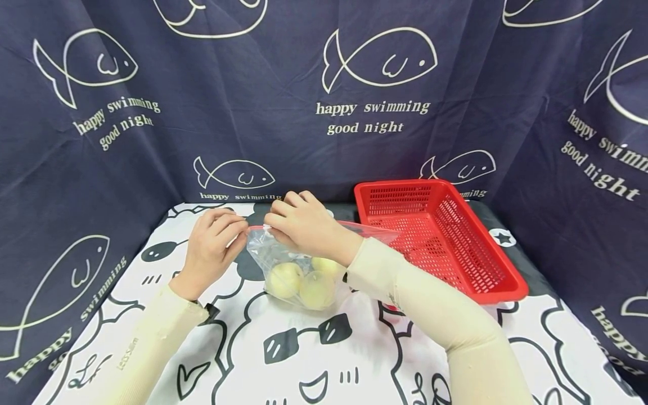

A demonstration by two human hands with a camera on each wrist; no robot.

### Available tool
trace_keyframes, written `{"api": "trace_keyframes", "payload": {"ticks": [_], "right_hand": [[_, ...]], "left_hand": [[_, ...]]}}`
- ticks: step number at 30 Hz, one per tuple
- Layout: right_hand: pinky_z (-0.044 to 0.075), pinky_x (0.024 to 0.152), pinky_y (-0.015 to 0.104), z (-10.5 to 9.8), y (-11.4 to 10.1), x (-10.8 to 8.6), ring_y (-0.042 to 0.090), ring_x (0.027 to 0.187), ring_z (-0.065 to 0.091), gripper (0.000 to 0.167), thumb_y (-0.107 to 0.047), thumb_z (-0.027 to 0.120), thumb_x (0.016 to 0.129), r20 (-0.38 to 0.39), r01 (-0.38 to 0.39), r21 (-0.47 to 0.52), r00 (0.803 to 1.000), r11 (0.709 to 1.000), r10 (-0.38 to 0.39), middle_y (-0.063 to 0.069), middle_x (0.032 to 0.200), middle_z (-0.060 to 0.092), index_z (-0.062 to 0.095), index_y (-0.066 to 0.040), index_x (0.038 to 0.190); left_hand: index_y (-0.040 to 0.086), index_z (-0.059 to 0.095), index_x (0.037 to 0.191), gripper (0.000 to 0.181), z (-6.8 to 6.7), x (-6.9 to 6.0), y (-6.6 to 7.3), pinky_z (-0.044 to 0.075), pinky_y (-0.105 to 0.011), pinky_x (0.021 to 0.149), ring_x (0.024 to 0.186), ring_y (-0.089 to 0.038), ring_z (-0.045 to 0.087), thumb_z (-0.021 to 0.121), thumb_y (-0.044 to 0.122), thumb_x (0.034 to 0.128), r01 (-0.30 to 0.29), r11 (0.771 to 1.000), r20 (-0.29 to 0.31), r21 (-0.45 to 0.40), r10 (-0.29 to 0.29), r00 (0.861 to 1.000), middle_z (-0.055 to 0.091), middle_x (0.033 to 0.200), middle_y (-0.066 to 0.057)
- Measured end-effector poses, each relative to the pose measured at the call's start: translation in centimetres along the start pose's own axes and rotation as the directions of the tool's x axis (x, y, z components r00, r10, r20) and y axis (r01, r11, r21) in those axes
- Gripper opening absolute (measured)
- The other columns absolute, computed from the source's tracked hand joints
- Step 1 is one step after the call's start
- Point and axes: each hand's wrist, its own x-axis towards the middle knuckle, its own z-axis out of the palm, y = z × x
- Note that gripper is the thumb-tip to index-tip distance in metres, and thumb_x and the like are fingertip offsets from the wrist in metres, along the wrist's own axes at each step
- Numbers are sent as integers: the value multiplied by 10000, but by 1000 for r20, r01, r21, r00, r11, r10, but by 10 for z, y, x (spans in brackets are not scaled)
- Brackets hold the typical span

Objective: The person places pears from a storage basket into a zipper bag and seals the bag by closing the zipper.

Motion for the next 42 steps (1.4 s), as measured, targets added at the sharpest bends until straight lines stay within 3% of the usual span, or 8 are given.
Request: {"api": "trace_keyframes", "payload": {"ticks": [42], "right_hand": [[442,812,451,-11,15,-29,291,939,562,127,-158,724,882,3,-35,26,999,999,34,38,958,633,670,-138,995]], "left_hand": [[50,692,857,107,-6,-5,-5,445,-481,694,933,-334,603,597,71,904,66,998,-37,14,-65,997,705,882,-65]]}}
